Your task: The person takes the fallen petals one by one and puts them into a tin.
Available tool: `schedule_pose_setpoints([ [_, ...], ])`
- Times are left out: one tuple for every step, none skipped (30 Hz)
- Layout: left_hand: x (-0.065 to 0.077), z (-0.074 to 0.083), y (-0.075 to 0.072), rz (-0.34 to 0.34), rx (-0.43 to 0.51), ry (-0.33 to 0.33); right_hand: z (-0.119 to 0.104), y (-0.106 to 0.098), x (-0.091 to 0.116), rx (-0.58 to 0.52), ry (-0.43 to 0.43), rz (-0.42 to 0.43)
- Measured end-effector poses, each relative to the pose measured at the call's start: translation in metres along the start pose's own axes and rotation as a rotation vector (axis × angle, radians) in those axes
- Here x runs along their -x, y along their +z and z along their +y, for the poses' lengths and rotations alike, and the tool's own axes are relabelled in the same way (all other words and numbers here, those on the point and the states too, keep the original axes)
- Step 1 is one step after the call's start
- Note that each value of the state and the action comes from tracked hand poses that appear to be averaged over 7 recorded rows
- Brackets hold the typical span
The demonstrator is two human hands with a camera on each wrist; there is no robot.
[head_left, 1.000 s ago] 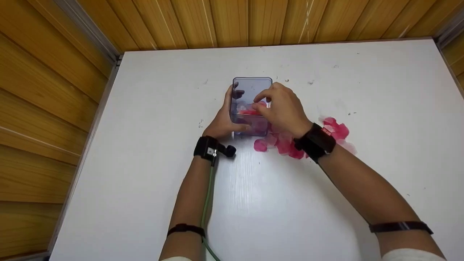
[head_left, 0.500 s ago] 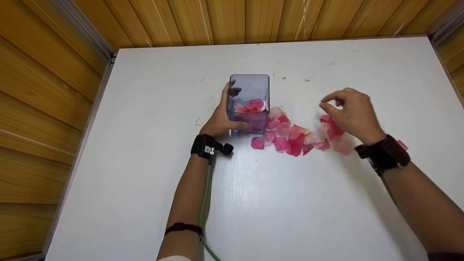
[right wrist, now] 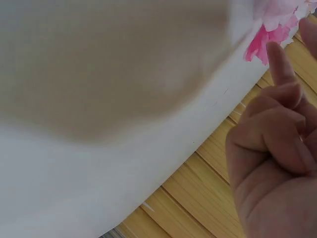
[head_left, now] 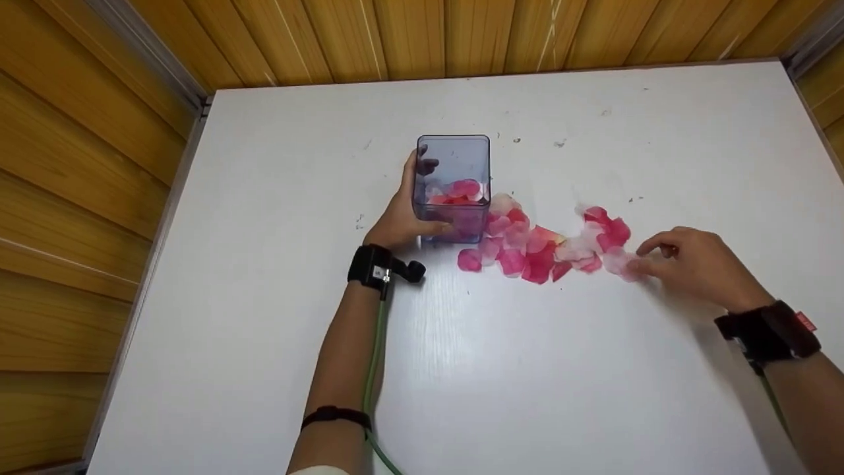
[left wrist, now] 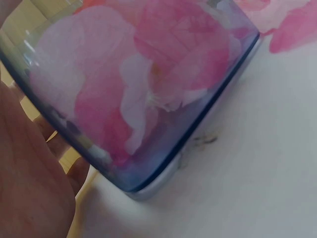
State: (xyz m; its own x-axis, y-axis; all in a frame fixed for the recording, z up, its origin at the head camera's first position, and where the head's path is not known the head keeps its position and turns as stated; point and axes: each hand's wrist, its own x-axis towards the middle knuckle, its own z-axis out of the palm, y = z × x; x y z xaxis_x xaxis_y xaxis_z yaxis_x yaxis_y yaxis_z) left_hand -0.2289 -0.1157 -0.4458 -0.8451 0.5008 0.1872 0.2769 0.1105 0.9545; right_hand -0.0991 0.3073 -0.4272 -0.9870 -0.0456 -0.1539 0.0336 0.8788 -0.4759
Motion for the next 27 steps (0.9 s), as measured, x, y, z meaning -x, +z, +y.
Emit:
schedule_pose_setpoints([
  [0.0, 0.001, 0.0, 0.001, 0.0, -0.004, 0.001, 0.001, 0.002, 0.003, 0.0, -0.018],
  [0.0, 0.002, 0.0, 0.003, -0.002, -0.008, 0.002, 0.002, 0.003, 0.005, -0.002, -0.033],
  [0.0, 0.002, 0.0, 0.007, -0.006, -0.017, 0.003, 0.003, 0.004, 0.006, -0.004, -0.042],
  [-0.001, 0.002, 0.0, 0.008, -0.005, -0.014, 0.004, 0.004, 0.005, 0.005, -0.007, -0.046],
  [-0.001, 0.002, 0.0, 0.01, -0.004, -0.013, 0.004, 0.005, 0.005, 0.004, -0.01, -0.04],
  [-0.001, 0.002, 0.0, 0.013, -0.007, -0.012, 0.005, 0.005, 0.005, -0.002, -0.014, -0.034],
  [-0.001, 0.002, 0.0, 0.016, -0.008, -0.01, 0.004, 0.005, 0.005, -0.005, -0.014, -0.022],
  [-0.002, 0.001, 0.0, 0.018, -0.006, -0.005, 0.004, 0.004, 0.005, -0.009, -0.017, -0.009],
  [-0.002, 0.001, 0.0, 0.02, -0.003, 0.001, 0.003, 0.003, 0.006, -0.01, -0.02, 0.01],
  [-0.002, 0.0, -0.001, 0.018, -0.001, 0.006, 0.002, 0.002, 0.006, -0.009, -0.023, 0.03],
  [-0.002, 0.001, -0.001, 0.018, -0.004, 0.006, 0.001, 0.001, 0.006, -0.015, -0.031, 0.046],
  [-0.002, 0.0, -0.001, 0.019, -0.009, 0.004, -0.001, -0.001, 0.006, -0.018, -0.041, 0.068],
  [-0.001, 0.0, -0.001, 0.021, -0.011, 0.003, -0.003, -0.003, 0.006, -0.02, -0.059, 0.093],
  [-0.001, 0.0, -0.001, 0.021, -0.016, -0.002, -0.006, -0.004, 0.006, -0.02, -0.08, 0.118],
  [-0.001, 0.001, -0.001, 0.02, -0.025, -0.014, -0.011, -0.005, 0.006, -0.02, -0.104, 0.148],
  [0.0, 0.001, -0.002, 0.018, -0.029, -0.02, -0.015, -0.007, 0.005, -0.022, -0.129, 0.174],
  [0.0, 0.002, -0.002, 0.017, -0.034, -0.028, -0.021, -0.008, 0.004, -0.026, -0.156, 0.2],
  [0.0, 0.002, -0.002, 0.017, -0.036, -0.034, -0.027, -0.009, 0.002, -0.024, -0.186, 0.233],
  [0.001, 0.002, -0.002, 0.019, -0.032, -0.036, -0.034, -0.01, 0.0, -0.027, -0.215, 0.258],
  [0.001, 0.003, -0.002, 0.018, -0.031, -0.044, -0.041, -0.011, -0.003, -0.035, -0.24, 0.281],
  [0.001, 0.003, -0.002, 0.017, -0.021, -0.043, -0.048, -0.012, -0.005, -0.043, -0.263, 0.301],
  [0.002, 0.003, -0.002, 0.016, -0.008, -0.039, -0.056, -0.013, -0.009, -0.052, -0.284, 0.317],
  [0.002, 0.003, -0.001, 0.017, -0.001, -0.042, -0.064, -0.014, -0.012, -0.065, -0.306, 0.335],
  [0.002, 0.003, 0.0, 0.018, 0.01, -0.042, -0.073, -0.014, -0.016, -0.077, -0.329, 0.351],
  [0.002, 0.003, 0.0, 0.017, 0.017, -0.046, -0.082, -0.014, -0.02, -0.093, -0.346, 0.36],
  [0.002, 0.003, 0.001, 0.014, 0.021, -0.053, -0.091, -0.014, -0.024, -0.11, -0.359, 0.368],
  [0.002, 0.003, 0.001, 0.01, 0.022, -0.053, -0.101, -0.013, -0.028, -0.124, -0.367, 0.373],
])
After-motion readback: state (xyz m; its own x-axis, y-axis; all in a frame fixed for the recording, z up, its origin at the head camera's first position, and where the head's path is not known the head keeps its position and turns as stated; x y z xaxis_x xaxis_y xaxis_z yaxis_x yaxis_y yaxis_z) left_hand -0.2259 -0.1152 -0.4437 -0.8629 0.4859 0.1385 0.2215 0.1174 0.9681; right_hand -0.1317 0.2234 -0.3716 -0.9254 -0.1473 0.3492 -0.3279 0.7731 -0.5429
